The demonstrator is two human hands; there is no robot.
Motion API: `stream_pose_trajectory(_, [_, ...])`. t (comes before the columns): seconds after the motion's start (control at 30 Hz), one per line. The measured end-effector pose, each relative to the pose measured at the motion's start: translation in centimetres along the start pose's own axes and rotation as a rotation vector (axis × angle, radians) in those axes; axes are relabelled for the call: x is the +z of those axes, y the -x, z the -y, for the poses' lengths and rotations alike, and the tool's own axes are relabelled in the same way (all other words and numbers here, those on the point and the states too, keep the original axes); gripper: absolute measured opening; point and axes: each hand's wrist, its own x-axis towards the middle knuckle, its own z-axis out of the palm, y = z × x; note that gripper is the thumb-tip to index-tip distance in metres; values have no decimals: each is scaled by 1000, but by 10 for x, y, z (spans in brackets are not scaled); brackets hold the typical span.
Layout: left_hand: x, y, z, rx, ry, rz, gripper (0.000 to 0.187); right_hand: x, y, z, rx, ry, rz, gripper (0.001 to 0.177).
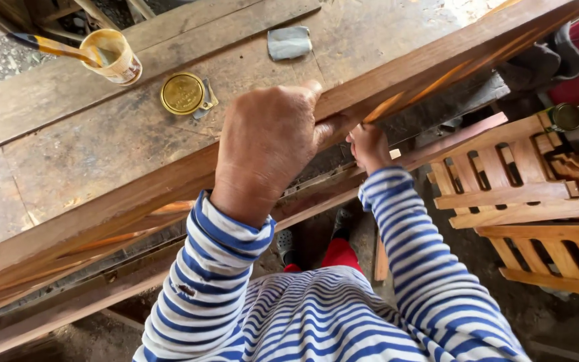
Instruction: Manual sanding of wooden furniture slats to smooth the edges using a hand tool
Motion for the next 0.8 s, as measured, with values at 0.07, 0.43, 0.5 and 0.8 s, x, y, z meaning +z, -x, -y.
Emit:
stream_pose_trajectory(0.07, [-1, 2, 2, 19, -23, -39, 44, 8, -12, -6, 2, 11, -20, 30])
stream_pose_trajectory(0.43, [-4, 0, 3, 19, -72, -24, 46, -1, 9, -36, -20, -112, 81, 48])
stream_pose_trajectory(0.5, [-5, -2, 3, -10, 14, -10, 47, -3, 5, -17, -64, 6, 43, 49])
stream_pose_trajectory(0.8, [-5, 2, -1, -8, -60, -47, 53, 6, -2, -10, -93, 129, -17, 59])
